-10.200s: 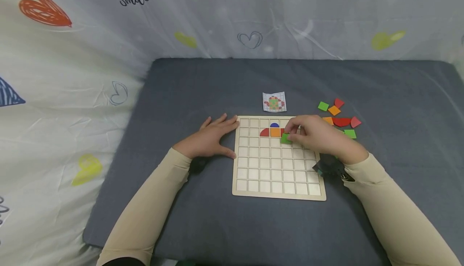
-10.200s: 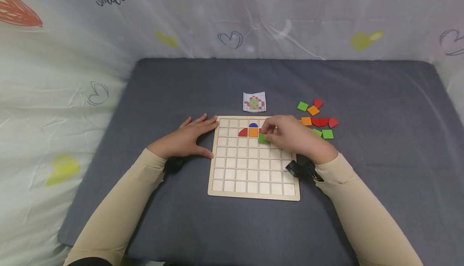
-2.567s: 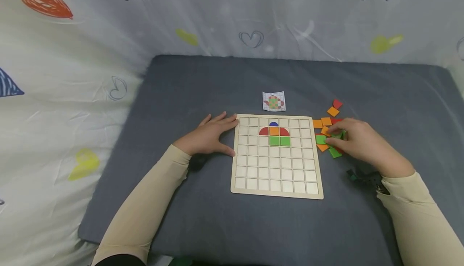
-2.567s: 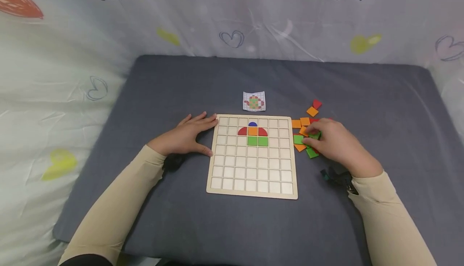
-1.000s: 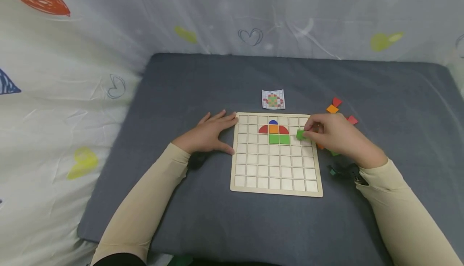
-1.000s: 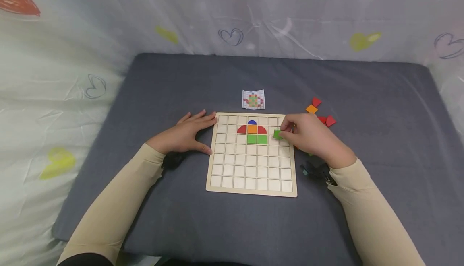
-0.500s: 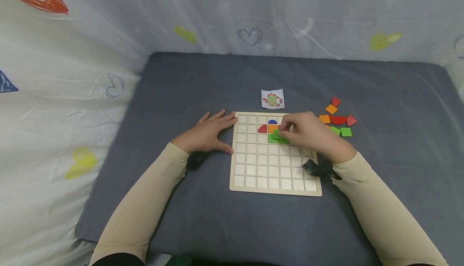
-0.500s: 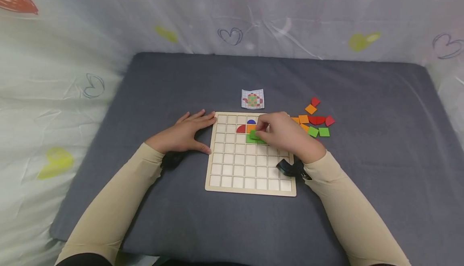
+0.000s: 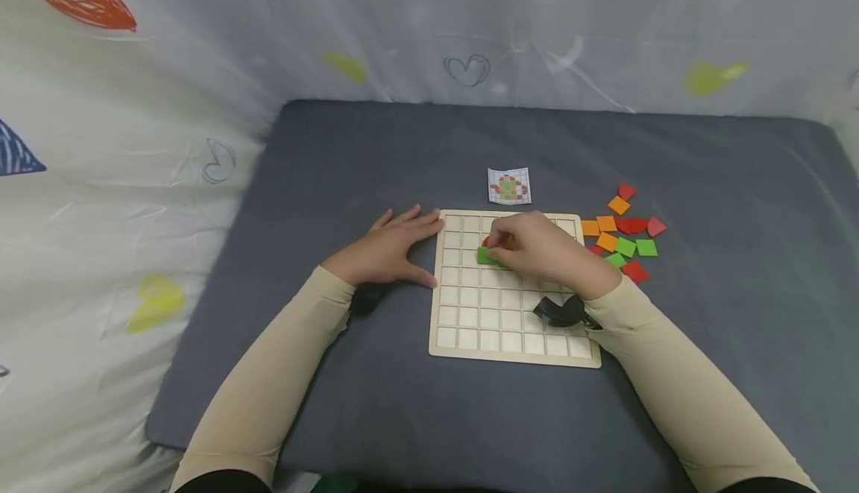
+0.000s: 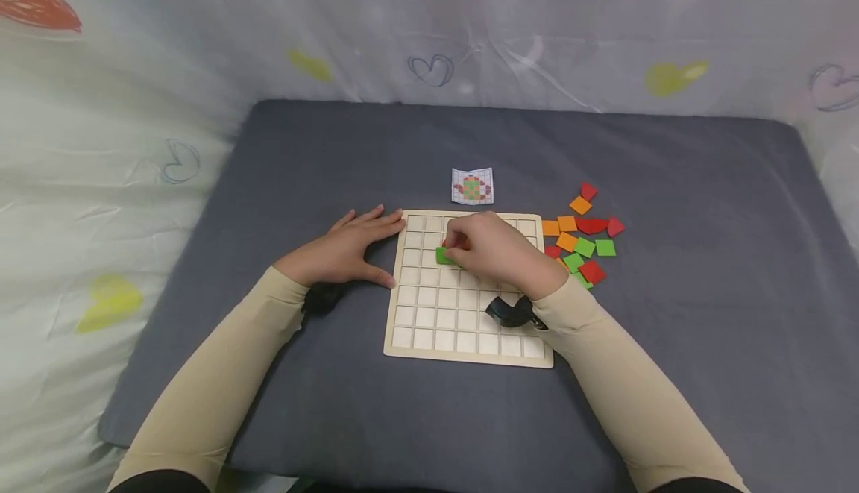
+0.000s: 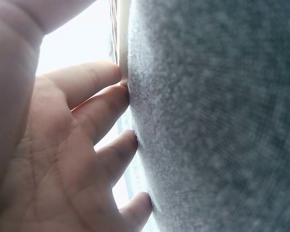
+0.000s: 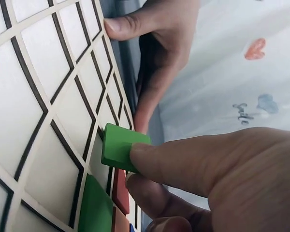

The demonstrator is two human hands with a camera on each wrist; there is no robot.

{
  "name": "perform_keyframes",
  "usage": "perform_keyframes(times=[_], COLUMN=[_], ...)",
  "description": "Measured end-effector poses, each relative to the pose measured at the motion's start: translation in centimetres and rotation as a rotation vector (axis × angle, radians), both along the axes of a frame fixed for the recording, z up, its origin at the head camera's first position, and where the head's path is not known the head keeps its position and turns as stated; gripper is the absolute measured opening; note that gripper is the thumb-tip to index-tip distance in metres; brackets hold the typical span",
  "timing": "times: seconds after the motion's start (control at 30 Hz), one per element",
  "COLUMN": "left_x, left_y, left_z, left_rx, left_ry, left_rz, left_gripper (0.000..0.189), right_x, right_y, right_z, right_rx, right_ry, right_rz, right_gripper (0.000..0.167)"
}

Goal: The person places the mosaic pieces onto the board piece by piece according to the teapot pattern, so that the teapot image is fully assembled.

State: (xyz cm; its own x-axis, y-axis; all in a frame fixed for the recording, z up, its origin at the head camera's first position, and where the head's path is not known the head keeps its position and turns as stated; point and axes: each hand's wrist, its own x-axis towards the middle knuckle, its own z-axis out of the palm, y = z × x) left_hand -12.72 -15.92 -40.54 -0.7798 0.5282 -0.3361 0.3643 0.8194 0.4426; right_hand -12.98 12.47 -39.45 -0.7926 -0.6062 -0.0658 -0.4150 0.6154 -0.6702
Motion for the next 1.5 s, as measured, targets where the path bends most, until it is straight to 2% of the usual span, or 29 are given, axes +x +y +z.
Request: perform_keyframes(times=[0.23,0.47,0.8,1.1,1.33,1.5], left_x=[-0.02,-0.03,0.01,-0.02,0.02,0.07], left_y=[0.37,0.25,0.15,0.37,0.45,0.37], left_z=[0.08,-0.03,-0.23,0.24,0.49,0.37], left_rx=[-0.006,-0.016,-0.018,-0.012,-0.013,-0.01], left_ry=[-0.01,-0.004,-0.008,-0.009,-0.008,-0.007], left_rz=[-0.004,0.002,0.014,0.009,0.014,0.012], left_gripper=[0.11,0.111,0.111,0.112,0.112,0.112], right_x=[0.13,0.06,-0.08,-0.04,-0.04,0.14], right_y=[0.31,0.56,0.43,0.64,0.59,0.99], right_z=[-0.23,-0.4,-0.83,-0.97,-0.82,-0.86], right_rx=[0.042,0.062,0.067,0.045,0.08,0.087], right_ry=[0.023,0.002,0.057,0.07,0.047,0.072], right_rz=[-0.01,-0.005,0.033,0.013,-0.006,-0.009], right_gripper=[0.007,0.008,0.008,0.006,0.006,0.005])
